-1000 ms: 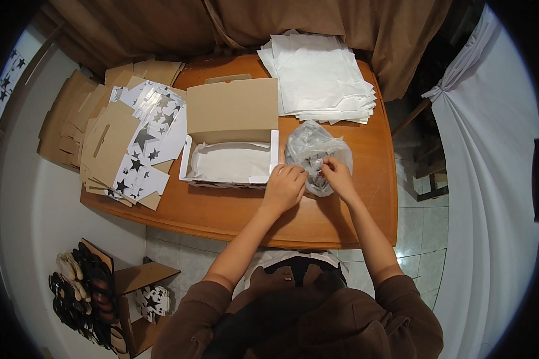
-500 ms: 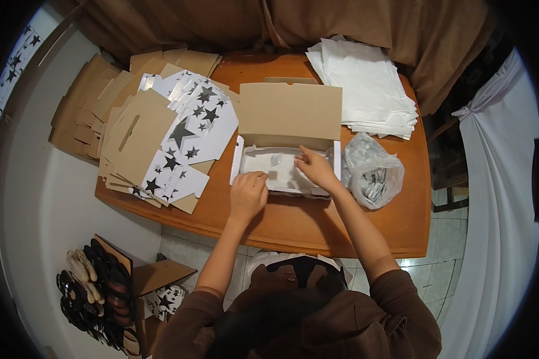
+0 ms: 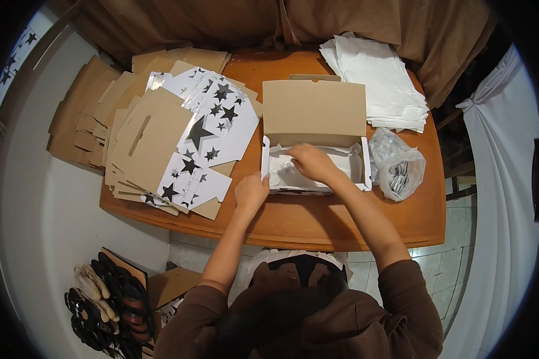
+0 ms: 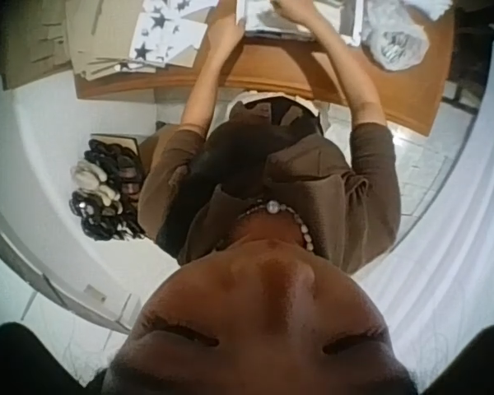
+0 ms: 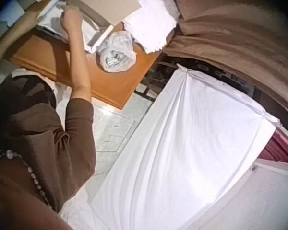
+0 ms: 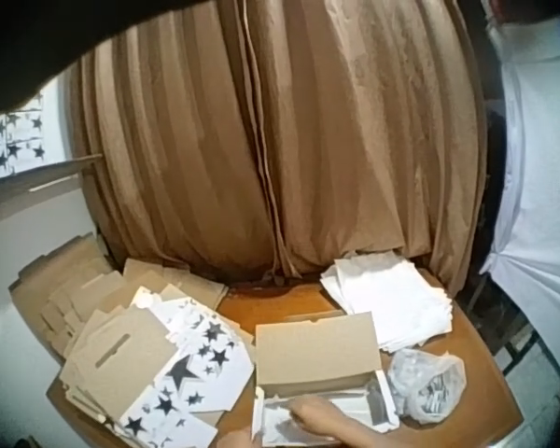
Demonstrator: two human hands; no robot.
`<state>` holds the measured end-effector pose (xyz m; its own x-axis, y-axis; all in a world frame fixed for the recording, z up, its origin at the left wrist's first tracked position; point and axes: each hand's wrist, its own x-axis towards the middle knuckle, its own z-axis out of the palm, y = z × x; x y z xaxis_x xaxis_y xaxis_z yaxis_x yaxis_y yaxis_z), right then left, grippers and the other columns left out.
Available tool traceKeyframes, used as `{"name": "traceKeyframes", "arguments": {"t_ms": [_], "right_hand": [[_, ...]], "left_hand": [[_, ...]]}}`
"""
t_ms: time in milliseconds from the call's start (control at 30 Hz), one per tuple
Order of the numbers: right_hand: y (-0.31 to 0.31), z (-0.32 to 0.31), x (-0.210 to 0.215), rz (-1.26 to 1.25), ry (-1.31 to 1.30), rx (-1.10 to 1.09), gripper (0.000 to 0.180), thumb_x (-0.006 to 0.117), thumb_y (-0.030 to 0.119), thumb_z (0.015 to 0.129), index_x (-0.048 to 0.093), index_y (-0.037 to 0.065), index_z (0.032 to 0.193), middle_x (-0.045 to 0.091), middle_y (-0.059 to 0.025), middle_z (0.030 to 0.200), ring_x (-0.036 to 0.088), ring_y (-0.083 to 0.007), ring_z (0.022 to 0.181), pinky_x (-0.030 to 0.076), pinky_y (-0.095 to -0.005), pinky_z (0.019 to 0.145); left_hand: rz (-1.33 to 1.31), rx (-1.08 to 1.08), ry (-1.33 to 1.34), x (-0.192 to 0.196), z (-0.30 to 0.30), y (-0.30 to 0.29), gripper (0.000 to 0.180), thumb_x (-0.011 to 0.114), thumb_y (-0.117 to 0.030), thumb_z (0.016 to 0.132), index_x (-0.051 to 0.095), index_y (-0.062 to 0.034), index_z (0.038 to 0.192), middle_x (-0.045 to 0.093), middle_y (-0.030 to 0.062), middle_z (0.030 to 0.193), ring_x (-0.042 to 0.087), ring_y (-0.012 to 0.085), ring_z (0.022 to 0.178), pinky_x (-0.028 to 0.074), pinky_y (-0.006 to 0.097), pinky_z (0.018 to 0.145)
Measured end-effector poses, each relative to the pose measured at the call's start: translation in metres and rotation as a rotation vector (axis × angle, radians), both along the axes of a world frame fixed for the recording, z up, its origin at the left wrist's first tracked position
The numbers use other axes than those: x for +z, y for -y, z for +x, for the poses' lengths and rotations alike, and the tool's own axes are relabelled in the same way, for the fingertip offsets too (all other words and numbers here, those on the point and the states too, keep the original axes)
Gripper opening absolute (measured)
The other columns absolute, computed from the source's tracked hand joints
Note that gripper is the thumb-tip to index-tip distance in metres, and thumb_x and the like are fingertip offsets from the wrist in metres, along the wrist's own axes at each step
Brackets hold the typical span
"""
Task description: Folding flat cardboard shoe boxes and placing white tissue paper inside before stacking them.
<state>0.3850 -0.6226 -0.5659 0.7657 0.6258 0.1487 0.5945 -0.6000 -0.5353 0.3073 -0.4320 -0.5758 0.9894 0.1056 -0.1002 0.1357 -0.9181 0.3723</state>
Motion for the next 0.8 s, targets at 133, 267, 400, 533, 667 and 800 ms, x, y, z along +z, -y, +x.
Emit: {"name": "traceKeyframes", "arguments": {"t_ms": [133, 267, 400, 533, 667, 800], "right_hand": [[-0.037, 0.027, -0.002, -0.123, 0.591, 0.165, 0.029, 0.052, 0.013, 0.084, 0.061, 0.012, 0.112, 0.06, -0.0015, 0.115, 0.047, -0.0225, 0.118, 0.035, -0.0398, 0.101], [-0.069, 0.051, -0.021, -0.201, 0.809, 0.252, 0.023, 0.053, 0.017, 0.082, 0.065, 0.016, 0.101, 0.063, 0.002, 0.108, 0.047, -0.0181, 0.118, 0.023, -0.0442, 0.111], [-0.089, 0.055, 0.001, -0.652, 0.539, 0.433, 0.017, 0.052, 0.017, 0.081, 0.068, 0.015, 0.085, 0.066, 0.0023, 0.096, 0.048, -0.0169, 0.119, 0.022, -0.0452, 0.112], [-0.08, 0.06, -0.004, -0.457, 0.693, 0.44, 0.016, 0.052, 0.015, 0.081, 0.068, 0.015, 0.076, 0.066, 0.0016, 0.085, 0.053, -0.0176, 0.111, 0.021, -0.0456, 0.112], [-0.063, 0.048, -0.018, -0.005, 0.903, 0.254, 0.02, 0.051, 0.013, 0.083, 0.068, 0.012, 0.093, 0.066, -0.004, 0.093, 0.055, -0.0208, 0.108, 0.03, -0.0425, 0.107], [-0.017, 0.003, 0.009, 0.038, 0.211, 0.108, 0.024, 0.049, 0.014, 0.088, 0.066, 0.008, 0.103, 0.066, -0.0079, 0.097, 0.056, -0.0251, 0.108, 0.039, -0.0389, 0.096]], "left_hand": [[0.055, 0.01, 0.096, -0.001, -0.017, 0.0, 0.027, 0.054, -0.023, 0.084, 0.065, -0.0004, 0.074, 0.064, 0.0211, 0.067, 0.064, 0.0373, 0.064, 0.05, 0.048, 0.059], [0.087, 0.021, 0.168, -0.003, -0.025, 0.002, 0.024, 0.054, -0.019, 0.081, 0.065, -0.0008, 0.07, 0.063, 0.021, 0.064, 0.064, 0.0358, 0.059, 0.05, 0.046, 0.055], [0.066, 0.051, 0.173, -0.009, -0.026, -0.003, 0.022, 0.053, -0.017, 0.08, 0.065, -0.0008, 0.069, 0.062, 0.0212, 0.063, 0.064, 0.0355, 0.059, 0.05, 0.046, 0.055], [0.081, 0.035, 0.142, -0.013, -0.026, -0.004, 0.026, 0.054, -0.023, 0.083, 0.065, -0.0006, 0.075, 0.062, 0.0195, 0.062, 0.063, 0.0358, 0.058, 0.05, 0.046, 0.055], [0.042, -0.024, 0.087, 0.0, -0.026, -0.005, 0.027, 0.055, -0.019, 0.083, 0.063, 0.0013, 0.098, 0.064, 0.0208, 0.078, 0.064, 0.0333, 0.076, 0.05, 0.044, 0.072], [-0.015, -0.298, 0.555, 0.002, -0.034, -0.023, 0.036, 0.057, -0.017, 0.084, 0.055, -0.0021, 0.116, 0.05, 0.0154, 0.121, 0.045, 0.0296, 0.117, 0.031, 0.048, 0.101]]}}
